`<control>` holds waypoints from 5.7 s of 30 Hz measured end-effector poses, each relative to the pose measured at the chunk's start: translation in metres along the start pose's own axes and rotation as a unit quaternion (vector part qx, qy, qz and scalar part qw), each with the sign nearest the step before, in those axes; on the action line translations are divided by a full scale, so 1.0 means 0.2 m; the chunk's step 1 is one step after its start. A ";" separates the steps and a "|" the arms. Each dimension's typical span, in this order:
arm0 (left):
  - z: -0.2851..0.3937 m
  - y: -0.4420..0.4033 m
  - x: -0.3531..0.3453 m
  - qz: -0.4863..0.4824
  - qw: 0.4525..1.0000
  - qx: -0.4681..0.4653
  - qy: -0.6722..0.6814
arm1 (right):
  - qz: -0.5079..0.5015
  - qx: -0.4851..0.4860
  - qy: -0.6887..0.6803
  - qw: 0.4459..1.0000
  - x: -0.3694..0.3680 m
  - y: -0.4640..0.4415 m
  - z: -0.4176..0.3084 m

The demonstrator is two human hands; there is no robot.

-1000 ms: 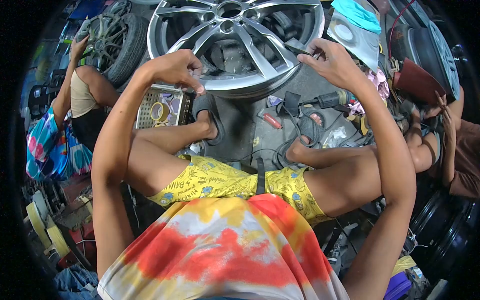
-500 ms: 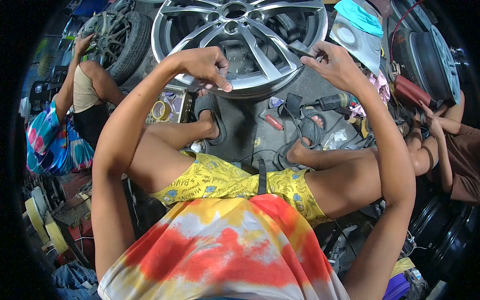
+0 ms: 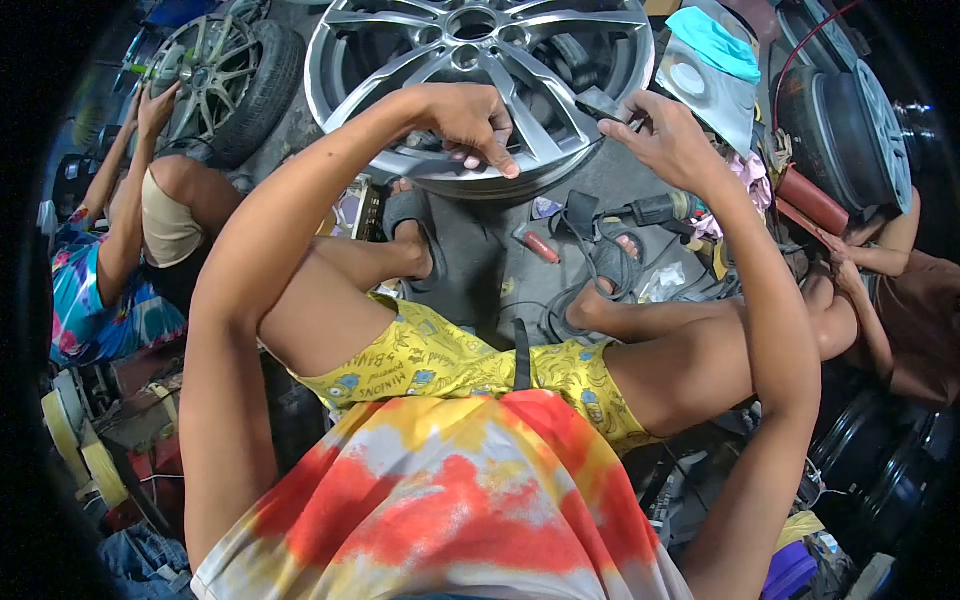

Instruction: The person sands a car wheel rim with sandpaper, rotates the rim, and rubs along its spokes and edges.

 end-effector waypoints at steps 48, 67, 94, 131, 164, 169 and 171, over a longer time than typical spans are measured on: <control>-0.49 0.02 0.18 0.309 0.899 0.071 0.301 | 0.229 -0.107 0.179 0.951 0.26 -0.32 0.60; -0.48 -0.17 0.27 0.090 0.858 -0.031 0.504 | 0.299 0.050 0.056 0.951 -0.44 0.31 -0.33; -0.48 -0.18 0.27 0.140 0.852 -0.046 0.502 | 0.275 0.004 0.168 0.947 -0.51 0.30 -0.43; -0.46 -0.15 0.25 0.107 0.855 -0.026 0.507 | 0.347 -0.012 0.180 0.920 -0.55 0.32 -0.44; -0.47 -0.17 0.25 0.112 0.841 -0.001 0.530 | 0.388 -0.055 0.094 0.915 -0.57 0.30 -0.55; -0.43 -0.14 0.26 0.082 0.846 -0.012 0.526 | 0.370 -0.010 0.155 0.916 -0.54 0.32 -0.51; -0.45 -0.13 0.24 0.119 0.842 0.009 0.527 | 0.345 -0.061 0.188 0.918 -0.52 0.31 -0.46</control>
Point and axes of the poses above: each hand's wrist, its own y-axis away from the middle knuckle, its own x-axis out of the back of the hand, z = x × y, the point moved 4 cm from there along -y, towards the middle knuckle, and after that the axes turned 9 degrees about x, right-handed, at the moved point
